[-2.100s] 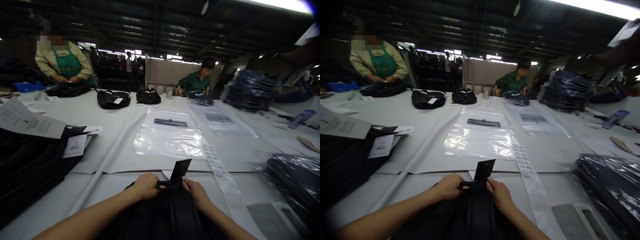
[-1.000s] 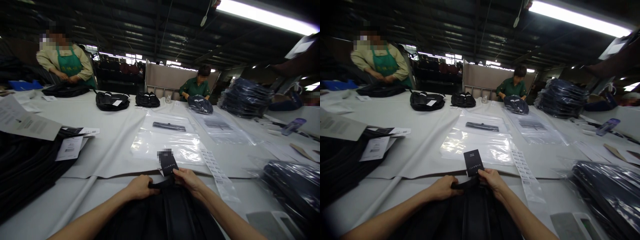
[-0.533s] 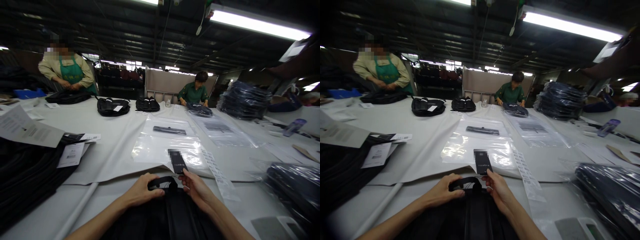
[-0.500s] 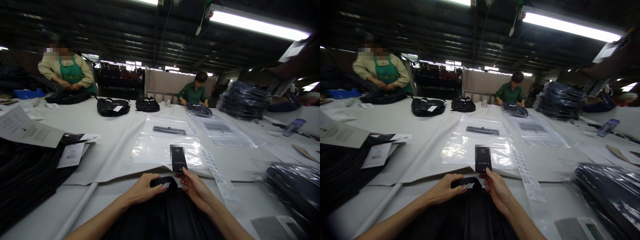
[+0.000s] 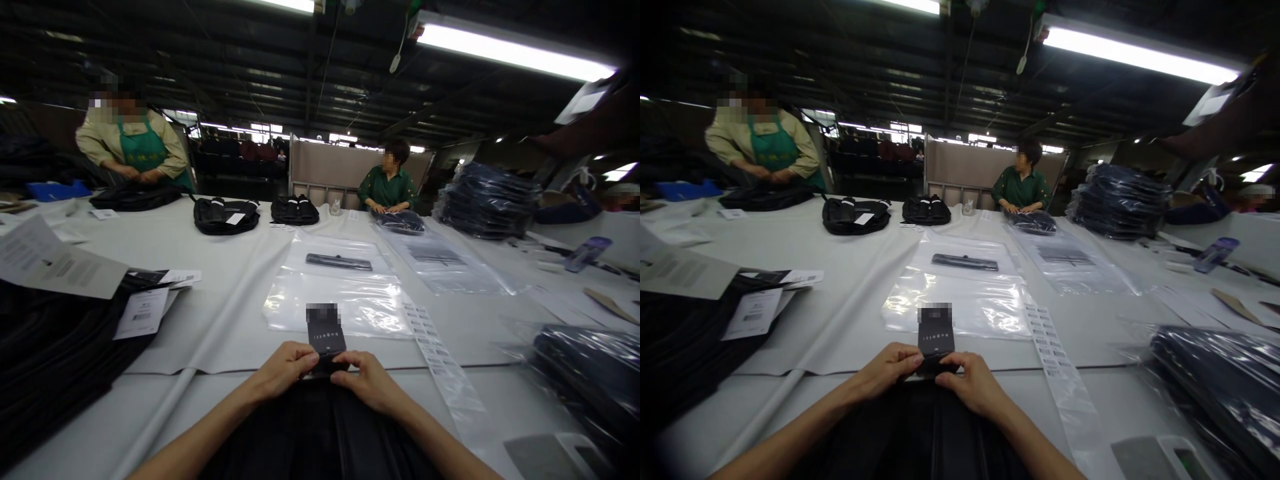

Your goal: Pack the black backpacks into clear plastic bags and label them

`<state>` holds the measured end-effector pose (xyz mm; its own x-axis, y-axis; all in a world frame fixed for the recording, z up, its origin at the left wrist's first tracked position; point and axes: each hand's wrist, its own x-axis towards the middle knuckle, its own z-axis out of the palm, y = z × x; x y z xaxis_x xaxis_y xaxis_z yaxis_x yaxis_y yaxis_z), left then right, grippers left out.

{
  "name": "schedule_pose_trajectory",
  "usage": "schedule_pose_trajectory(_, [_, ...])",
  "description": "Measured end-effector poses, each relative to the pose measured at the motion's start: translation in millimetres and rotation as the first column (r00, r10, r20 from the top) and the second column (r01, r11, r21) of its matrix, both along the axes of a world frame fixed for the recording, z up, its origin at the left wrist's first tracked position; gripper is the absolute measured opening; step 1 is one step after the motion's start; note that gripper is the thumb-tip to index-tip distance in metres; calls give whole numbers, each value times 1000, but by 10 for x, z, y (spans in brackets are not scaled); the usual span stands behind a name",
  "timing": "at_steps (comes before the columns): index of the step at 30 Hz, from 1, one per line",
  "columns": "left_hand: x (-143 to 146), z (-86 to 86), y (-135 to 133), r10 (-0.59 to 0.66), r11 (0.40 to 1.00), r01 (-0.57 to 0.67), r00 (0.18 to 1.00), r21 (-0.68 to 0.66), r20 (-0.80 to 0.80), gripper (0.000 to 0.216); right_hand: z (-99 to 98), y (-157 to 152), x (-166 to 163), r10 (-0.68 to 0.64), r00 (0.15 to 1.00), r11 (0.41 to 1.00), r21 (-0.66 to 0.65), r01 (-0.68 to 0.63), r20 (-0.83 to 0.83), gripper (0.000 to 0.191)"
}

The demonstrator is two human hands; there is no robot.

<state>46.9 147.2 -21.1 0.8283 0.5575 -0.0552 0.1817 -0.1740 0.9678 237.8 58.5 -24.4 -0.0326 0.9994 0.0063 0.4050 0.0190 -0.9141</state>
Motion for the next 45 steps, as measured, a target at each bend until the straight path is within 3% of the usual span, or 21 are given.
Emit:
schedule_pose_trajectory(3, [-49,26,-28,-28,997,32,998,66,-56,41,-115,-81,115,-18,997,999,-34,16,-71,28])
schedule_pose_trajectory(6, [-41,126,-74,-77,991,90,989,101,-126,37,-107,-89,192,-95,948,978,-204,33,-303,45])
schedule_pose_trajectory(8, [-17,203,-102,-103,988,116,986,98,-134,33,-63,-30,194,-255,891,926,-361,112,-376,57])
schedule_pose_trajectory(11, [16,302,-145,-144,977,160,983,142,-118,23,-10,121,139,-418,866,826,-512,236,-276,63])
schedule_pose_trajectory(14, [37,376,-200,-186,939,220,971,264,-149,16,12,279,59,-436,884,788,-546,285,-168,57])
schedule_pose_trajectory(19, [29,428,-298,-275,882,338,935,329,-222,13,53,433,-50,-453,861,787,-558,265,-230,29])
schedule_pose_trajectory(23, [-49,309,-311,-185,875,263,957,406,-223,22,189,359,4,-484,807,823,-491,287,-339,19])
schedule_pose_trajectory(25, [-82,207,-255,-76,902,162,972,401,-222,31,290,253,84,-407,748,904,-347,249,-524,26])
schedule_pose_trajectory(28, [-74,129,-91,78,944,-16,981,330,-177,40,453,89,203,-121,690,993,-86,85,-714,36])
schedule_pose_trajectory(30, [-41,184,28,205,944,-172,975,283,-91,43,559,32,242,38,763,998,-20,-66,-645,35])
schedule_pose_trajectory(32, [-11,317,106,310,934,-296,950,198,-40,49,651,36,228,156,855,979,-37,-200,-496,35])
schedule_pose_trajectory(33, [0,397,118,315,941,-305,948,147,-51,52,686,58,200,200,882,967,-60,-248,-427,37])
schedule_pose_trajectory(35, [8,549,80,181,983,-175,976,60,-124,52,723,120,119,227,913,959,-85,-271,-340,38])
schedule_pose_trajectory(37, [-1,662,-21,-18,999,12,984,-38,-176,41,711,165,38,191,939,973,-69,-219,-286,37])
schedule_pose_trajectory(39, [-32,733,-145,-130,983,106,978,-147,-164,33,656,143,6,85,977,995,-31,-93,-196,35])
schedule_pose_trajectory(41, [-86,773,-258,-120,956,76,983,-283,-140,28,571,21,37,-141,989,989,30,142,-41,25])
schedule_pose_trajectory(43, [-151,785,-349,-55,934,-15,981,-358,-184,23,461,-194,92,-393,916,920,36,391,87,22])
schedule_pose_trajectory(45, [-203,758,-428,10,916,-116,964,-384,-267,15,338,-450,104,-486,869,848,-191,494,90,34])
